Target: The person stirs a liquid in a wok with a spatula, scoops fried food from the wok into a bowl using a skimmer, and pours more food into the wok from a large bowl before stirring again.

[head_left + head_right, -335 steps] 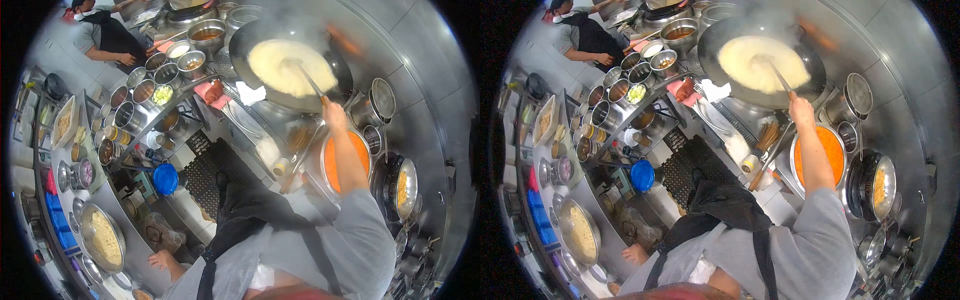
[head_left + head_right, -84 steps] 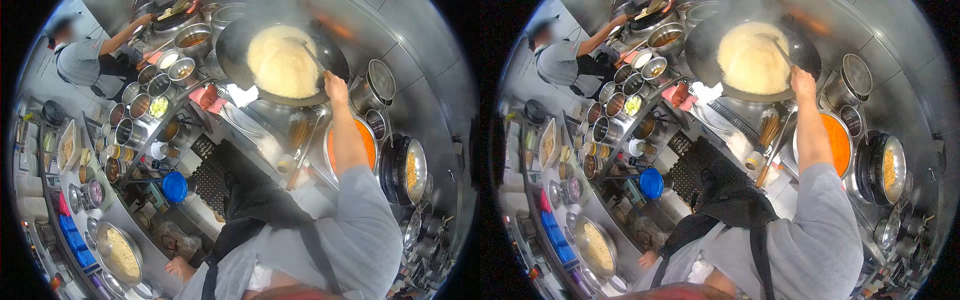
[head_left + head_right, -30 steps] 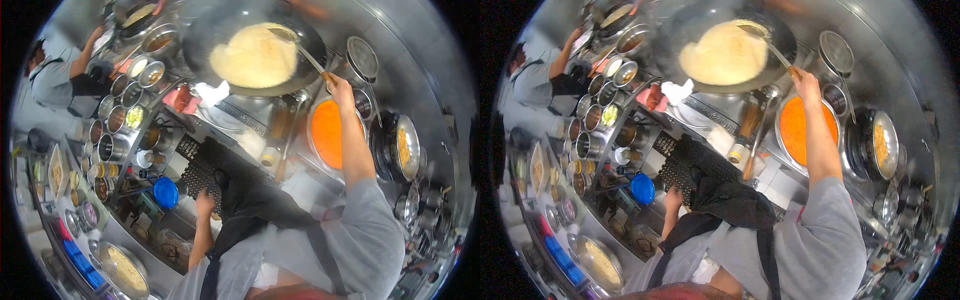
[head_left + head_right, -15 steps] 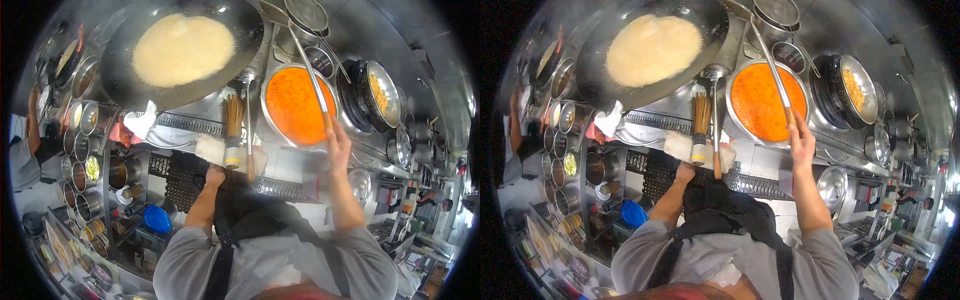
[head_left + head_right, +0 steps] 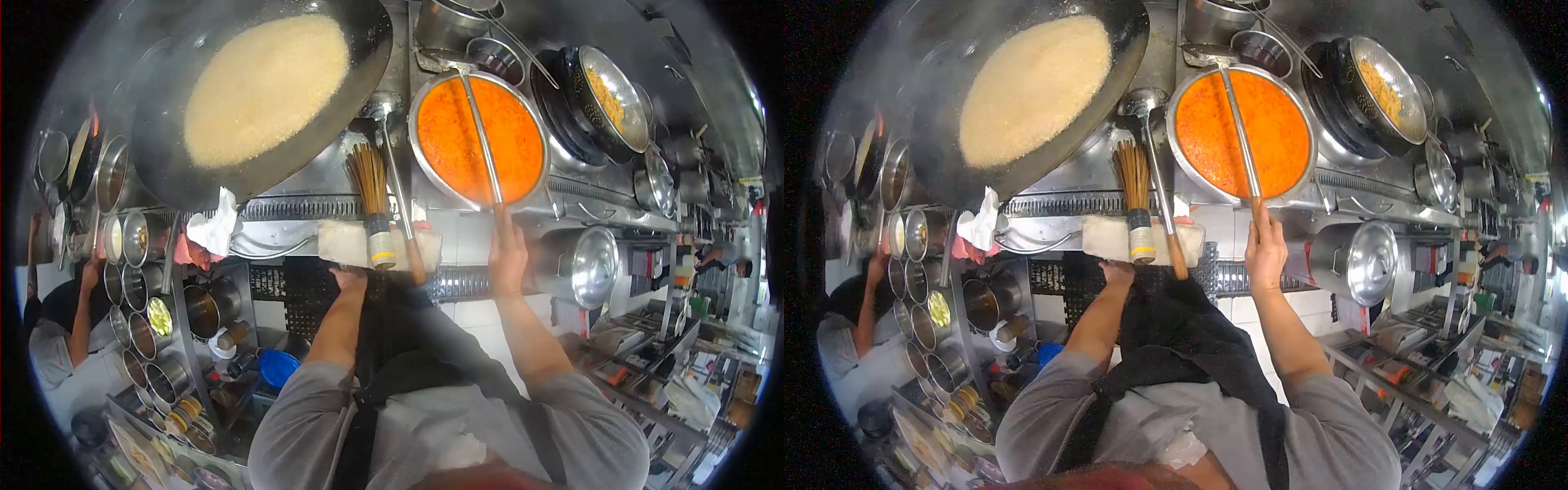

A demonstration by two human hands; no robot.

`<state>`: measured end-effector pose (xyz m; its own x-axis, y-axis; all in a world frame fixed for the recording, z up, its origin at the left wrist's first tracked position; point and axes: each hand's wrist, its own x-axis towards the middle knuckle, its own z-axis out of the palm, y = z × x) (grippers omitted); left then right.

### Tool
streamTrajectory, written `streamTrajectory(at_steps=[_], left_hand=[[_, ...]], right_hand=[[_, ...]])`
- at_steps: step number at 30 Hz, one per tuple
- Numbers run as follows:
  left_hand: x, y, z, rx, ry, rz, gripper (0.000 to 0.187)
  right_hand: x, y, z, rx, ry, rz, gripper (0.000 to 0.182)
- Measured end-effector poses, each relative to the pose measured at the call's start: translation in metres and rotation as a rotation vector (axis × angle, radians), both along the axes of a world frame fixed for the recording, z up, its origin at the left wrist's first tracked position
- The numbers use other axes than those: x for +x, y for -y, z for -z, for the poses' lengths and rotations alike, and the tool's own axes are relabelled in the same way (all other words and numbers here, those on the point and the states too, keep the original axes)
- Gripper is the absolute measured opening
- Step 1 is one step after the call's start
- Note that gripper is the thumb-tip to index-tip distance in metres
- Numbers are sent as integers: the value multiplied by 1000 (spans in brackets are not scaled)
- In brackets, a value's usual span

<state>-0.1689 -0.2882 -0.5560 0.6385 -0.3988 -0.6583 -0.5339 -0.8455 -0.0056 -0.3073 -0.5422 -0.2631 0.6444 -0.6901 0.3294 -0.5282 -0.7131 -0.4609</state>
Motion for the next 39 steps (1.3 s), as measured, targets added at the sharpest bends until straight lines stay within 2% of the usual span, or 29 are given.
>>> streamTrajectory(at_steps=[3,4,5,7,8,10,13,16,18,22,25,27,28,29,30,31,32,33,34,35,36,37,39], left_hand=[[8,8,-30,-101,-133,-68,49],[16,3,-46,-89,-226,-1,52],[19,-6,-44,-85,-221,7,52],[32,-29,-38,-151,-420,97,55],[20,-59,-43,-471,-126,131,55],[15,-103,-75,-604,-130,67,53],[12,-177,-95,-572,-153,-13,54],[1,-251,-69,-455,-92,-117,51],[-5,-267,-115,-383,-155,-268,49],[-19,-301,-100,-318,-33,-371,48],[-29,-300,-100,-267,12,-534,52],[-41,-296,-105,-280,-67,-635,55],[-46,-294,-111,-233,-122,-575,55],[-46,-289,-118,-189,-180,-524,55],[-52,-267,-158,-371,-76,-754,49],[-51,-270,-153,-195,-50,-719,43],[-52,-271,-165,-254,1,-768,42],[-52,-278,-167,-302,13,-868,43],[-55,-287,-169,-429,179,-862,42],[-53,-295,-175,-472,212,-977,42],[-46,-300,-182,-518,244,-1083,42],[-38,-308,-190,-509,306,-1093,42],[-15,-315,-214,-549,466,-1079,39]], right_hand=[[5,-19,10,-30,-9,6,50],[8,-27,11,19,-83,24,52],[11,-33,11,67,-153,40,54],[20,-39,6,119,-160,69,55],[24,-40,2,137,-183,59,55],[28,-34,2,166,-201,34,54],[22,-10,13,38,-148,-17,53],[13,6,6,35,-185,-62,50],[12,12,0,67,-204,-119,47],[21,38,-7,28,-70,-143,46],[57,82,-52,-187,104,-69,40],[99,151,-78,-301,203,-124,34],[126,178,-103,-430,235,-210,37],[152,204,-114,-506,96,-130,44],[174,223,-124,-448,-16,-94,51],[192,247,-119,-408,-161,-46,55],[205,287,-95,-353,-246,-96,57],[219,299,-94,-183,-441,-79,52],[233,328,-69,-88,-440,-97,49],[243,308,-79,146,-431,-7,33],[255,314,-59,308,-352,-38,23],[263,302,-63,306,-351,-63,23],[271,268,-69,534,-71,-214,18]])
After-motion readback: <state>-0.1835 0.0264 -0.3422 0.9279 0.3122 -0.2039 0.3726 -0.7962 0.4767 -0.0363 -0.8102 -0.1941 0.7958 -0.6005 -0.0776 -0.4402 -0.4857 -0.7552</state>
